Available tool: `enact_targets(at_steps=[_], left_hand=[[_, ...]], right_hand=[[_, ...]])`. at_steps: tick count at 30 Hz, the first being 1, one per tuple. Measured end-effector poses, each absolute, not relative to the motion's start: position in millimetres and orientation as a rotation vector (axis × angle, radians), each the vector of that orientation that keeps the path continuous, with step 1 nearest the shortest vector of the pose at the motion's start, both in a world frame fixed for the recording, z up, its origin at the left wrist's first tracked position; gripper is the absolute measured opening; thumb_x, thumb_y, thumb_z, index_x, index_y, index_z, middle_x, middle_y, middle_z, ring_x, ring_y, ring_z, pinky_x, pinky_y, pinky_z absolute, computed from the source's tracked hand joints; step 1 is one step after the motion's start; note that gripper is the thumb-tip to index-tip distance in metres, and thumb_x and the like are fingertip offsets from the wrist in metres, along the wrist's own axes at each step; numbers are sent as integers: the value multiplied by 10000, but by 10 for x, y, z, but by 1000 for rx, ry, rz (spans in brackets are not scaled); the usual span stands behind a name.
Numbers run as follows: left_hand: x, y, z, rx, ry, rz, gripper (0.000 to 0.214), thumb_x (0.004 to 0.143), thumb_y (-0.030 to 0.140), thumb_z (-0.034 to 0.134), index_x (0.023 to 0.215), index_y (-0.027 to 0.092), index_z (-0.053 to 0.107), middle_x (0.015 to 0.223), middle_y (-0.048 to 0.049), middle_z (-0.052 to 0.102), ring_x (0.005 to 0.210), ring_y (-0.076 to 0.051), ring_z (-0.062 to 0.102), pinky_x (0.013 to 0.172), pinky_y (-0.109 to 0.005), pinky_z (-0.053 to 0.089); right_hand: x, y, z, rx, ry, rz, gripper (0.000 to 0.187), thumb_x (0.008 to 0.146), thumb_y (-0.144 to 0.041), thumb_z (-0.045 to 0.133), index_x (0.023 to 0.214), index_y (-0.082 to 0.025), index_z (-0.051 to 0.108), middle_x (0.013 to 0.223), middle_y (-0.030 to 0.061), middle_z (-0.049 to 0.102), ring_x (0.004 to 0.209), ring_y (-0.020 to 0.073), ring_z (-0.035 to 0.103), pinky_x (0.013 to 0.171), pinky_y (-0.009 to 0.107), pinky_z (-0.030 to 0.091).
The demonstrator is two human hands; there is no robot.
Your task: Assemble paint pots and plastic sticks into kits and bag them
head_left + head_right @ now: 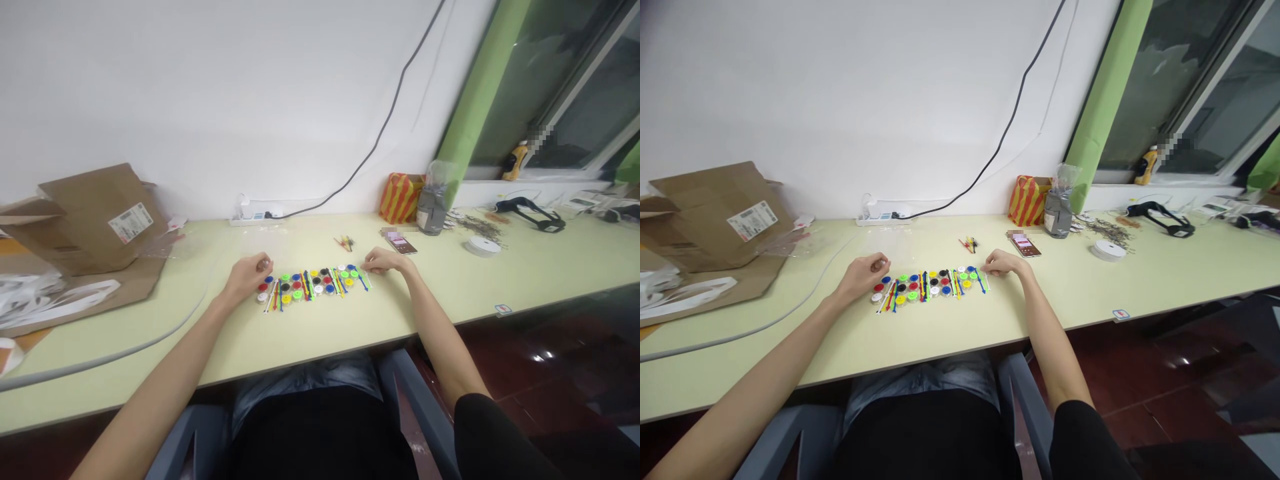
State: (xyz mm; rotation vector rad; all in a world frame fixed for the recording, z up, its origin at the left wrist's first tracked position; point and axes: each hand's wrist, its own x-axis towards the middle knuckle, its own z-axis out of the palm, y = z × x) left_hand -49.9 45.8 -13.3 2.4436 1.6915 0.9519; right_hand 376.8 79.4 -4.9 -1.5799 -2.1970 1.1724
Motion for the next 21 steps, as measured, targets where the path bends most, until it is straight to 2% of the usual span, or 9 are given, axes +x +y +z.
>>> enact_targets(at_steps=[9,14,17,21], left_hand=[[-484,441,-126,2429,1663,948,242,893,415,489,783,225,593,600,21,561,556,-150,488,589,-273,327],[-471,429,-122,2402,1614,976,245,909,437,495,811,231,582,616,28,576,566,-147,504,594,-268,347],[-437,406,-109,2343,1566,1071,233,908,461,523,907,235,581,652,35,603,585,-143,535,616,-263,384],[-327,341,-87,2309,1512,1155,265,886,469,578,1004,241,513,731,36,622,624,-143,556,636,-262,411]], right_hand=[[3802,818,-68,-1568,-2190,1268,424,670,-533,780,641,-134,641,513,5,570,421,59,385,410,219,251],[3783,794,-73,-1549,-2177,1288,418,671,-533,774,691,-130,666,515,5,571,425,70,393,418,225,255],[3724,762,-55,-1494,-2176,1164,427,722,-552,724,688,-133,655,503,1,553,439,84,412,439,230,284],[3516,711,-19,-1281,-2045,832,441,830,-577,606,728,-148,630,522,-20,519,488,102,434,490,234,335]])
